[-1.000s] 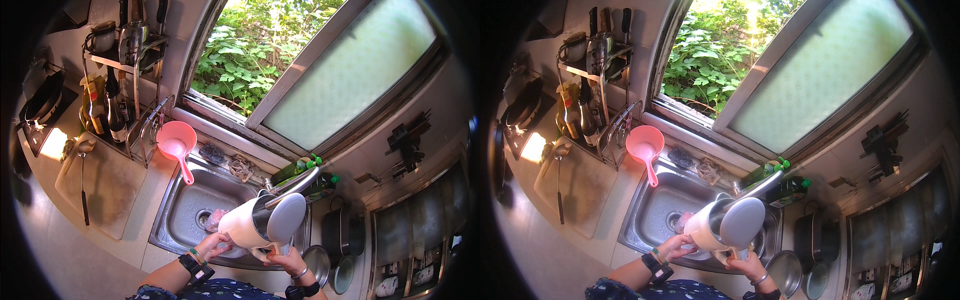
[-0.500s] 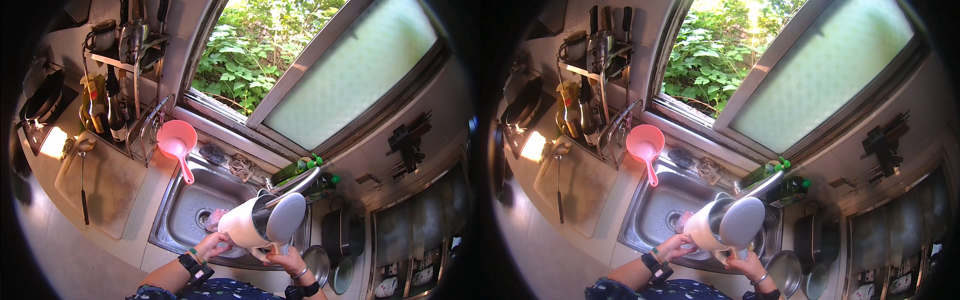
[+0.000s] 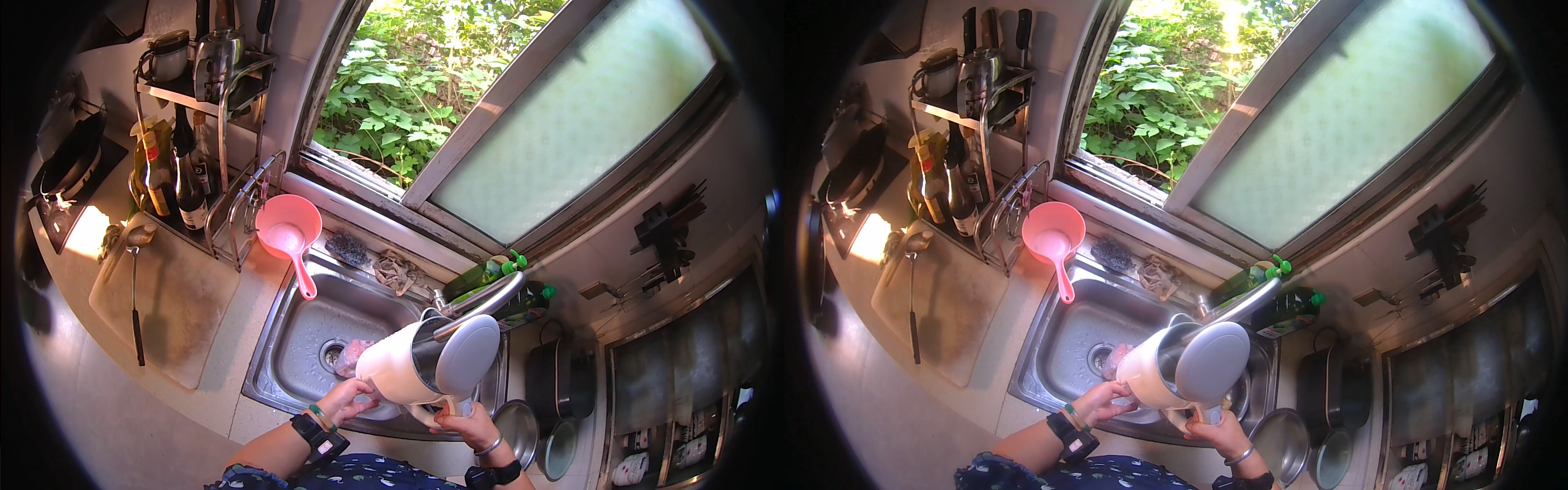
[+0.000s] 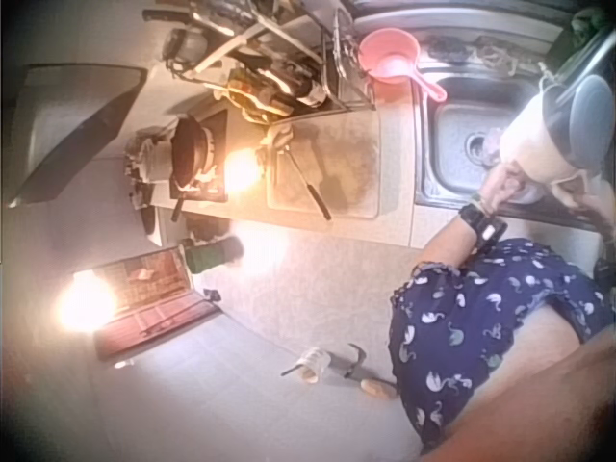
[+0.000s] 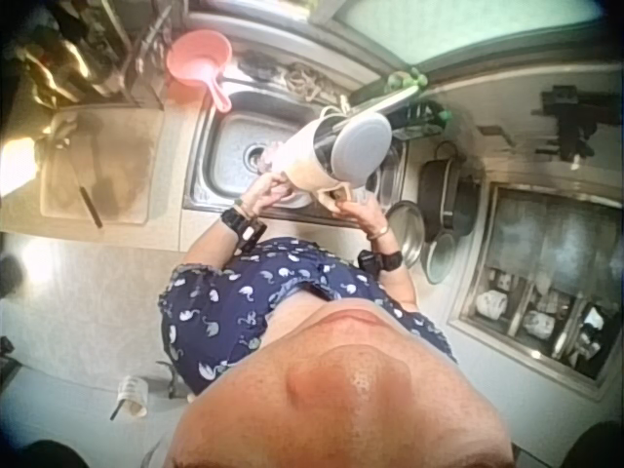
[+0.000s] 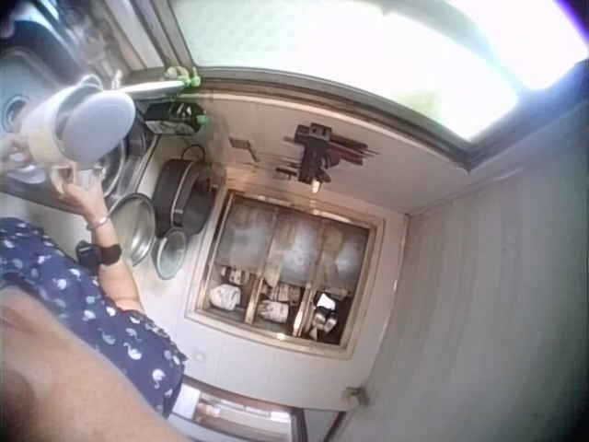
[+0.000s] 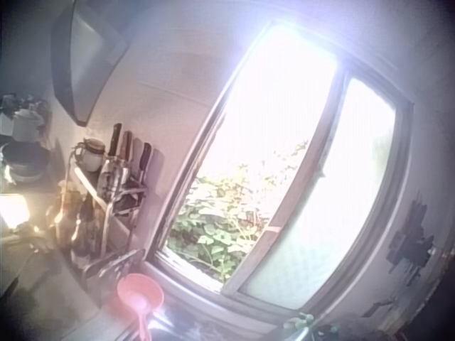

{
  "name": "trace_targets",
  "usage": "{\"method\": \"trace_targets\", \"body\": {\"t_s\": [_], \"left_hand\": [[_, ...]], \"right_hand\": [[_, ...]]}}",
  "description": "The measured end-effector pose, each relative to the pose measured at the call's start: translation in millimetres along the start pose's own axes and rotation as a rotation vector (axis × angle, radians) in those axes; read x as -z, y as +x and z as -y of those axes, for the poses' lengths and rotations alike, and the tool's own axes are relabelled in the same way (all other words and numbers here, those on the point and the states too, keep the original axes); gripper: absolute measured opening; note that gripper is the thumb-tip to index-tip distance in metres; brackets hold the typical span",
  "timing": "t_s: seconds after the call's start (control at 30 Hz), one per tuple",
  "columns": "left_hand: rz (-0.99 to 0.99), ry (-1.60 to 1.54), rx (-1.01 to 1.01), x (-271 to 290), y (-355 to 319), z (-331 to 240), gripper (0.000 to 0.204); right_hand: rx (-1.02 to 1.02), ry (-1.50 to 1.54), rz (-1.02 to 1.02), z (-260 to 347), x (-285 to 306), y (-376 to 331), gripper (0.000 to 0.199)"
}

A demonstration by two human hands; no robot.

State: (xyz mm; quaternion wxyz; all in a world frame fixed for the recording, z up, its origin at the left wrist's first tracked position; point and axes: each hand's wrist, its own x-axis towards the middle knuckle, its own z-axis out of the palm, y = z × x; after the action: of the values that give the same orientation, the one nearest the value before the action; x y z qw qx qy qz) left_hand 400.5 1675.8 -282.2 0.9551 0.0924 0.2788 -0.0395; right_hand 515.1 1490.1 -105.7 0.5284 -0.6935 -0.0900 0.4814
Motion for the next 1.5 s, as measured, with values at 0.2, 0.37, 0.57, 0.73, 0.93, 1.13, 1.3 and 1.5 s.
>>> {"method": "trace_targets", "body": {"t_s": [0.2,0.37,0.57,0.73,0.93,1.13,1.3,1.5], "left_hand": [[0.013,-0.022,0.024,11.4,10.0,2.7,0.052],[0.005,0.001,-0.003,8.4,8.1,2.5,0.043],[-0.012,0.012,-0.006,1.5,2.3,0.1,0.042],[-0.011,0.022,-0.014,2.6,3.5,0.4,0.041],[0.067,0.014,0.011,17.1,18.3,3.8,0.051],[0.045,0.013,0.011,10.1,11.7,0.6,0.051],[0.034,0.008,0.005,8.9,9.8,0.2,0.050],[0.028,0.001,0.014,5.8,8.1,-0.2,0.048]], "right_hand": [[0.002,0.000,-0.001,-0.4,-1.1,0.2,0.019],[0.005,0.007,-0.004,-0.9,-1.3,0.6,0.019],[0.003,-0.015,-0.025,-2.9,0.1,1.9,0.016],[0.007,-0.044,-0.032,-0.8,-2.6,1.4,0.016],[0.014,-0.032,-0.027,-1.6,-2.2,2.0,0.016],[0.014,-0.050,-0.028,-1.2,-2.0,2.2,0.016],[0.010,-0.042,-0.026,-2.6,-1.8,2.8,0.016],[0.011,-0.035,-0.033,-4.4,-0.7,3.7,0.016]]}}
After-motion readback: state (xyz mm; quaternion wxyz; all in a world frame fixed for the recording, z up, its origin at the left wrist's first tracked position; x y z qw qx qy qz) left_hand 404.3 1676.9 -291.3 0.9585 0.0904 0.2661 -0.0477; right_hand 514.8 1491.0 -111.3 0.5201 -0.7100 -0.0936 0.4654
